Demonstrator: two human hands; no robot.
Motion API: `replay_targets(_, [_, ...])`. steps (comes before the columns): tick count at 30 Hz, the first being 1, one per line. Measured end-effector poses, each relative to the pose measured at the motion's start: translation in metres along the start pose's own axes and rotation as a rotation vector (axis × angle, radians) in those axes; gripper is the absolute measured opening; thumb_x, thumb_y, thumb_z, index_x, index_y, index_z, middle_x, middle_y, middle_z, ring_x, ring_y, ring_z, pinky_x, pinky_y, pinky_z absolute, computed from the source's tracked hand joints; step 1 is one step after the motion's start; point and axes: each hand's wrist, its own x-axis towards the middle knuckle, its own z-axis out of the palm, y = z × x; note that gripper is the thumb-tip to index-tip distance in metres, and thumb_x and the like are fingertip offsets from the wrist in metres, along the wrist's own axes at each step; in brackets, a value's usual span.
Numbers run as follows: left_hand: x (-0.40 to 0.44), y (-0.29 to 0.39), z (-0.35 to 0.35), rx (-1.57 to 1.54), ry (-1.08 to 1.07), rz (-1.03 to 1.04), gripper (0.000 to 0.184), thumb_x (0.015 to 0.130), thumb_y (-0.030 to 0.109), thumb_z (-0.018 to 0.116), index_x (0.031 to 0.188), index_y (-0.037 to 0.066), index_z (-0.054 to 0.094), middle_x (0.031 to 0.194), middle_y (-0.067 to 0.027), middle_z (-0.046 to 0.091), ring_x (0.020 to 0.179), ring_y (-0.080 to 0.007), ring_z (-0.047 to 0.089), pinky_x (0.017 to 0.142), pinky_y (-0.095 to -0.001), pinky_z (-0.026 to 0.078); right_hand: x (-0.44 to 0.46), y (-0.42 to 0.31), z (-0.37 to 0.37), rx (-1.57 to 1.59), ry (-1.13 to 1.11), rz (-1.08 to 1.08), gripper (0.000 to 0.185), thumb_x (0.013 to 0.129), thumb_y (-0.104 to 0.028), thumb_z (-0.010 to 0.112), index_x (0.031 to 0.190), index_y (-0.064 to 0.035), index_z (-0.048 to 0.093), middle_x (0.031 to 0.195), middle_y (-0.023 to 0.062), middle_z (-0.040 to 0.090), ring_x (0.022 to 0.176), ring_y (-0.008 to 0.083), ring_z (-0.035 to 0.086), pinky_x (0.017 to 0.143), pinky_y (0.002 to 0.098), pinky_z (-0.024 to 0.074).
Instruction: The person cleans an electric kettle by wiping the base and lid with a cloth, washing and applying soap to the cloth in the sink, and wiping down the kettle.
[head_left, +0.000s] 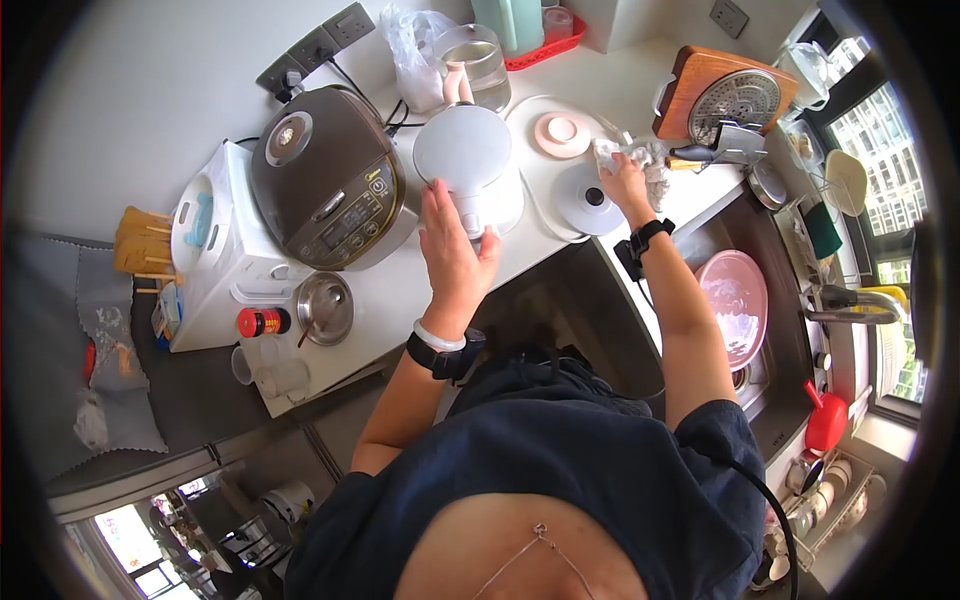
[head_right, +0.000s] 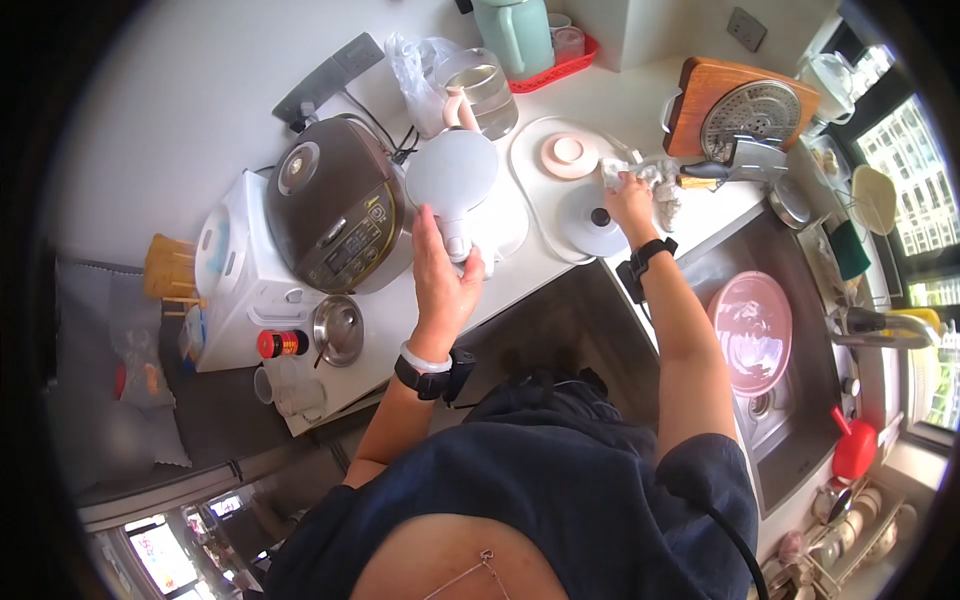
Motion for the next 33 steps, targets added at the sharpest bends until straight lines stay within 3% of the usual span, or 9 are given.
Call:
replay_targets(8, [0.008,-0.022,-0.024,-0.08,-0.002,-0.087,0.077,0.071,-0.005,0.053,0.142,0.002,0.023,0.137,-0.0248,0.037,0.12,-0.0408,0.043,0.094,-0.0415,0.042,0.007,-0.011,-0.002,-0.19,-0.114,0.143,0.041,0.076,-0.041,0.065,0.108,-0.0162,0.06,0.12,0.0145,0.054,0.114,0.0319,0.053,0.092,0.0421,0.0451])
replay_targets(10, [0.008,-0.025,-0.026,-0.179,-0.063,-0.175,0.074,0.077,0.002,0.057,0.143,0.004,0.023,0.125,-0.022,0.05,0.107,-0.0259,0.057,0.088,-0.034,0.047,0.016,-0.008,-0.003,-0.204,-0.126,0.122,0.039,0.076,-0.039,0.064,0.107,-0.016,0.06,0.119,0.0146,0.055,0.113,0.0318,0.053,0.092,0.042,0.0453])
replay_targets(13, [0.007,-0.013,-0.031,-0.346,-0.053,-0.37,0.076,0.08,0.009,0.064,0.143,0.002,0.022,0.114,-0.0182,0.056,0.094,-0.0186,0.06,0.077,-0.03,0.049,0.014,-0.019,-0.016,-0.175,-0.11,0.125,0.035,0.076,-0.036,0.063,0.104,-0.0153,0.061,0.116,0.0166,0.055,0.111,0.0332,0.054,0.092,0.0418,0.0452])
replay_targets(17, [0.008,-0.02,-0.022,-0.376,-0.01,-0.476,0.082,0.078,0.014,0.069,0.142,-0.003,0.02,0.103,-0.0166,0.061,0.086,-0.0177,0.062,0.072,-0.0297,0.05,0.016,-0.027,-0.025,0.096,0.029,0.01,0.039,0.075,-0.038,0.064,0.101,-0.0086,0.062,0.108,0.0201,0.059,0.1,0.0318,0.059,0.088,0.0395,0.0461])
replay_targets(21, [0.013,-0.015,-0.009,-0.638,-0.045,-0.462,0.095,0.077,0.015,0.07,0.143,-0.006,0.005,0.103,-0.0199,0.06,0.078,-0.0203,0.063,0.062,-0.0305,0.052,-0.028,-0.115,-0.076,0.855,-0.035,-0.149,0.036,0.078,-0.026,0.074,0.101,-0.002,0.061,0.094,0.0152,0.063,0.084,0.0172,0.06,0.07,0.0253,0.0479])
replay_targets(23, [0.016,-0.006,-0.005,-0.8,-0.045,-0.497,0.102,0.076,0.016,0.071,0.143,-0.006,-0.003,0.098,-0.0187,0.062,0.074,-0.0182,0.064,0.057,-0.0288,0.051,-0.053,-0.153,-0.091,0.957,-0.056,-0.3,0.032,0.079,-0.02,0.074,0.102,-0.0022,0.061,0.097,0.0139,0.062,0.085,0.0157,0.059,0.066,0.0242,0.0483])
replay_targets(26, [0.017,0.003,-0.004,-0.825,-0.089,-0.487,0.108,0.078,0.012,0.069,0.141,-0.003,-0.018,0.079,-0.0134,0.064,0.059,-0.0153,0.062,0.052,-0.0265,0.051,-0.098,-0.195,-0.102,0.631,0.018,-0.586,0.035,0.077,-0.023,0.076,0.102,-0.003,0.061,0.104,0.0136,0.057,0.085,0.0206,0.06,0.073,0.031,0.0498])
replay_targets(29, [0.017,0.004,0.0,-0.917,-0.061,-0.463,0.106,0.08,0.01,0.066,0.14,-0.002,-0.02,0.081,-0.0138,0.064,0.059,-0.0148,0.062,0.051,-0.0267,0.051,-0.117,-0.201,-0.083,0.329,0.202,-0.825,0.028,0.075,-0.022,0.074,0.093,-0.0032,0.066,0.108,0.0167,0.056,0.085,0.0313,0.06,0.079,0.0395,0.0482])
replay_targets(33, [0.016,0.005,0.0,-0.912,-0.068,-0.484,0.1,0.082,0.009,0.064,0.142,0.0,-0.016,0.093,-0.0135,0.063,0.061,-0.0142,0.062,0.05,-0.0257,0.052,-0.111,-0.2,-0.077,0.334,0.185,-0.777,0.021,0.074,-0.015,0.073,0.09,-0.0035,0.065,0.101,0.0149,0.057,0.084,0.029,0.061,0.078,0.0382,0.0486])
